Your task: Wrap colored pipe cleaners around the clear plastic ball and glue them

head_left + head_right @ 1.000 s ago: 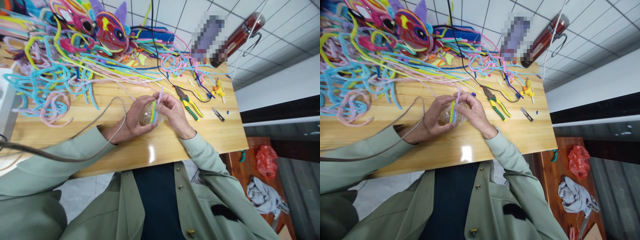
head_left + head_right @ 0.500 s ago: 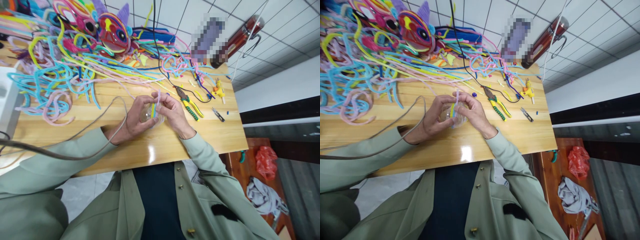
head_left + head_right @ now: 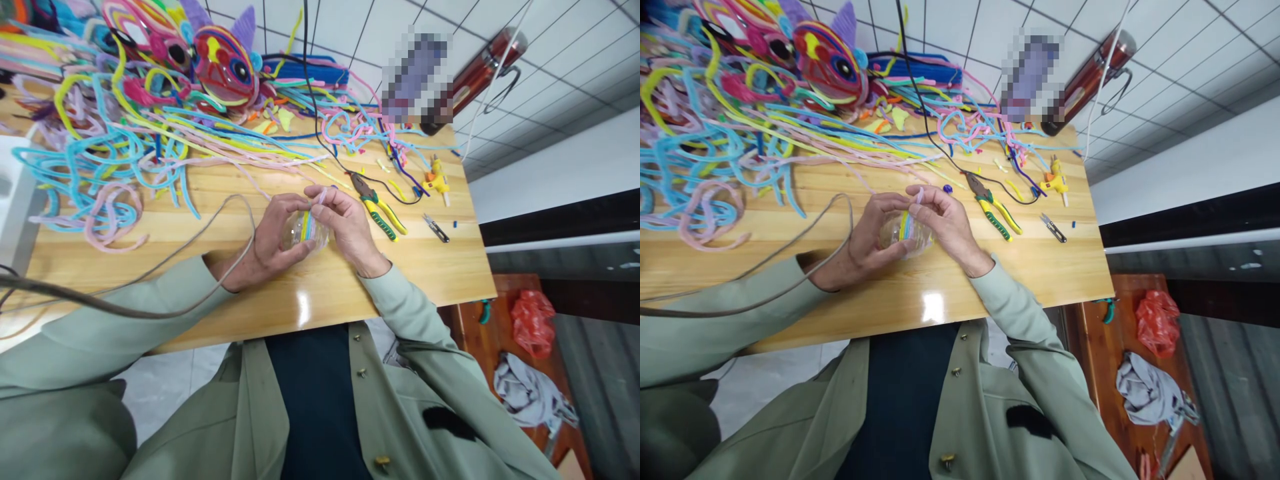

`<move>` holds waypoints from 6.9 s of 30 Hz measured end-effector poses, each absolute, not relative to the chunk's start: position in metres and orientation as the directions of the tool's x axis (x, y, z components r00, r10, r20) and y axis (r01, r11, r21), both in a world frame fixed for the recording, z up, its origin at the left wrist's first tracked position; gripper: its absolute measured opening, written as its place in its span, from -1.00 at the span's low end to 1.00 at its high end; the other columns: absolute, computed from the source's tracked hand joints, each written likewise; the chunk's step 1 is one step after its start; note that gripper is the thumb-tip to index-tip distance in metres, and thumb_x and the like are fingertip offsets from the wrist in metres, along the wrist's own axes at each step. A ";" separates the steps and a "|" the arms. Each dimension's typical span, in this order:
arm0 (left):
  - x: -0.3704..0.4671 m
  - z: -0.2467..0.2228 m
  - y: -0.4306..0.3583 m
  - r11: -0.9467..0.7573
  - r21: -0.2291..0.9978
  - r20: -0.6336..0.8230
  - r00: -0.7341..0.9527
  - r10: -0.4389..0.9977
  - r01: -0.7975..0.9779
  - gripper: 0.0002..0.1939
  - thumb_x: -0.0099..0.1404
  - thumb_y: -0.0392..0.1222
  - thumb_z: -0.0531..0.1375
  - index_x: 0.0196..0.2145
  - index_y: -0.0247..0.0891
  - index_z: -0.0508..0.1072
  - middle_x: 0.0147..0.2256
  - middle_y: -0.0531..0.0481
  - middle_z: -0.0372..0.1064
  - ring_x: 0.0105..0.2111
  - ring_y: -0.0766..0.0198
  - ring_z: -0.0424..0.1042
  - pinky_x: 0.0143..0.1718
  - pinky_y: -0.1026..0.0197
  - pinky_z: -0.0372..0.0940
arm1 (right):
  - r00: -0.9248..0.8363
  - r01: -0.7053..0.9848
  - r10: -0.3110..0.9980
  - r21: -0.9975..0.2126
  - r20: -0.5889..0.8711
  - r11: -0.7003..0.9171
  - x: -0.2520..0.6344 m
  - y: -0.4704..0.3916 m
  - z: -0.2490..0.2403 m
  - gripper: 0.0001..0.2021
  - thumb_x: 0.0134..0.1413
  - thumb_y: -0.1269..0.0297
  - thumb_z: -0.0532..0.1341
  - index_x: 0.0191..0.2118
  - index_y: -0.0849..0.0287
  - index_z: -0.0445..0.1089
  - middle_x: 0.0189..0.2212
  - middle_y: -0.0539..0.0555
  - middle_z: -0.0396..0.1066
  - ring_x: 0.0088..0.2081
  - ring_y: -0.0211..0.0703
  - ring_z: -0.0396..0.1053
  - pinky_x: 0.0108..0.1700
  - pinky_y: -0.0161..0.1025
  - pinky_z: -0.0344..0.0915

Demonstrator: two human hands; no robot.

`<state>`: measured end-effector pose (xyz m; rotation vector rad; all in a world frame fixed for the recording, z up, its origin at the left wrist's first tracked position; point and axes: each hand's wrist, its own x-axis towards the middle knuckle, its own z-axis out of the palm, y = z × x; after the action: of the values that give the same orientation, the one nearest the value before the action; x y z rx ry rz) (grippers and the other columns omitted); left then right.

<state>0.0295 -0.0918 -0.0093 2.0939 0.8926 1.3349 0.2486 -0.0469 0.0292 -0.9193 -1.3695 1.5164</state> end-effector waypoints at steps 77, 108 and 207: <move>0.033 -0.014 -0.099 -0.676 0.701 0.606 0.310 0.733 0.226 -0.43 0.76 0.17 0.29 0.55 0.10 0.29 0.43 -0.28 0.40 0.44 -0.29 0.48 0.45 -0.53 0.51 | -0.418 -0.022 0.908 -0.999 -0.022 -0.034 0.261 -0.049 0.034 -0.56 0.10 -0.16 0.67 -0.16 -0.02 0.59 0.28 0.08 0.66 0.31 0.11 0.57 0.48 0.13 0.51; 0.031 -0.014 -0.093 -0.590 0.774 0.533 0.268 0.802 0.228 -0.36 0.64 0.29 0.42 0.48 0.07 0.41 0.41 -0.26 0.48 0.46 -0.33 0.49 0.53 -0.59 0.41 | -0.398 -0.011 0.917 -1.000 -0.001 -0.006 0.258 -0.054 0.034 -0.49 0.10 -0.17 0.69 -0.04 -0.05 0.56 0.30 0.10 0.64 0.44 0.17 0.51 0.60 0.17 0.34; 0.022 -0.058 -0.070 -0.580 0.790 0.579 0.070 0.812 0.199 0.10 0.24 0.60 0.63 0.52 0.06 0.49 0.36 -0.11 0.48 0.29 -0.42 0.47 0.45 -0.76 0.41 | 0.274 0.890 0.922 -0.436 0.273 -0.135 0.504 -0.071 0.025 -0.70 0.29 0.24 0.33 0.08 0.14 0.61 0.22 0.42 0.64 0.32 0.30 0.50 0.55 0.25 0.35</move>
<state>0.0221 -0.0697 -0.0575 1.8353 1.0023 1.5426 0.5038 -0.0713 0.0250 -2.0332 -1.6257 0.0831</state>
